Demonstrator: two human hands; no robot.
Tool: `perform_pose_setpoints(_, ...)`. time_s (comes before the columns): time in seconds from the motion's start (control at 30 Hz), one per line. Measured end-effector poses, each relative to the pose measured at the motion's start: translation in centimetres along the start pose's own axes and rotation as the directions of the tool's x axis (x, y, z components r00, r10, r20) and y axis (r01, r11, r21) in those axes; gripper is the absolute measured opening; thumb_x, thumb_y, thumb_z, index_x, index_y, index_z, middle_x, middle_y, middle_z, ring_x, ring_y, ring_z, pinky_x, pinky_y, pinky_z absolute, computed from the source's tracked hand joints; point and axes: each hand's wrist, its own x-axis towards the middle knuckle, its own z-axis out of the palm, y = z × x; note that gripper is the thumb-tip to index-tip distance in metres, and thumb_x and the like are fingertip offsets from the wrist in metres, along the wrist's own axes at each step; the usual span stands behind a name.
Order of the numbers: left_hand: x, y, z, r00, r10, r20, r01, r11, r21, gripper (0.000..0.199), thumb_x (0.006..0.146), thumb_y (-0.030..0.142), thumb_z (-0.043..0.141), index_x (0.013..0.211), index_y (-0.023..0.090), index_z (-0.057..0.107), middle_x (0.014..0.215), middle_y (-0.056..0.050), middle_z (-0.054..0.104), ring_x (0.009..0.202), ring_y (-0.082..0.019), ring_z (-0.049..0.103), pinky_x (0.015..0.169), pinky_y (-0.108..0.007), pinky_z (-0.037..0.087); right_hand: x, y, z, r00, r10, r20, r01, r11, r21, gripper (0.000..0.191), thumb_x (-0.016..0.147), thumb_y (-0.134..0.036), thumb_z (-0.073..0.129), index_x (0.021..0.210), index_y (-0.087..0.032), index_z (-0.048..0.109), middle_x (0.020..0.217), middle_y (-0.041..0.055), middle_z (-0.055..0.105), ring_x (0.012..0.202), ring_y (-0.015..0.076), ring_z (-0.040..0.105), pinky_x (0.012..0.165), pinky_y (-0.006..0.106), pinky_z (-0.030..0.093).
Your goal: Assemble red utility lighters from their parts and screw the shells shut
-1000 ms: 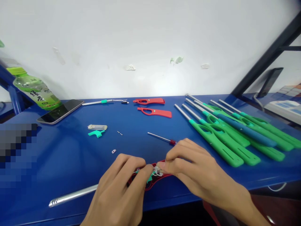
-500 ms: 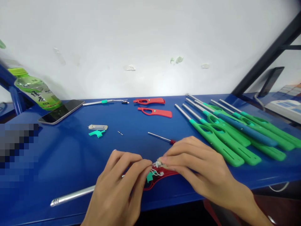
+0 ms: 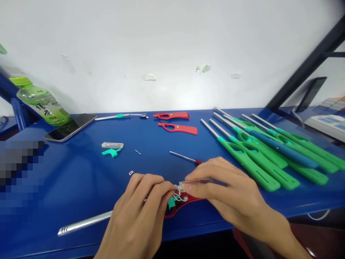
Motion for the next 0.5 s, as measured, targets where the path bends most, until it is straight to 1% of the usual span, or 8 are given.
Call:
perform_pose_setpoints(0.17, 0.16, 0.05, -0.01, 0.999, 0.04, 0.011, -0.04, 0.999, 0.031, 0.017, 0.107, 0.0, 0.057, 0.113, 0.014, 0.063, 0.105, -0.004, 0.068, 0.098, -0.018, 0.053, 0.087, -0.033, 0.047, -0.21, 0.13, 0.16, 1.0, -0.008, -0.004, 0.008, 1.0, 0.002, 0.021, 0.108, -0.008, 0.061, 0.113, -0.018, 0.078, 0.111, 0.0052, 0.081, 0.097, 0.0154, 0.07, 0.092, 0.034, 0.053)
perform_pose_setpoints(0.5, 0.28, 0.09, 0.08, 0.999, 0.039, 0.002, -0.04, 0.999, 0.032, 0.017, 0.106, -0.001, 0.057, 0.112, 0.013, 0.063, 0.104, -0.004, 0.068, 0.098, -0.018, 0.054, 0.088, -0.034, 0.047, -0.35, 0.08, 0.29, 1.0, -0.023, 0.01, 0.023, 1.0, -0.007, 0.022, 0.107, -0.005, 0.062, 0.117, -0.019, 0.076, 0.113, 0.0047, 0.081, 0.098, 0.0164, 0.069, 0.092, 0.035, 0.052)
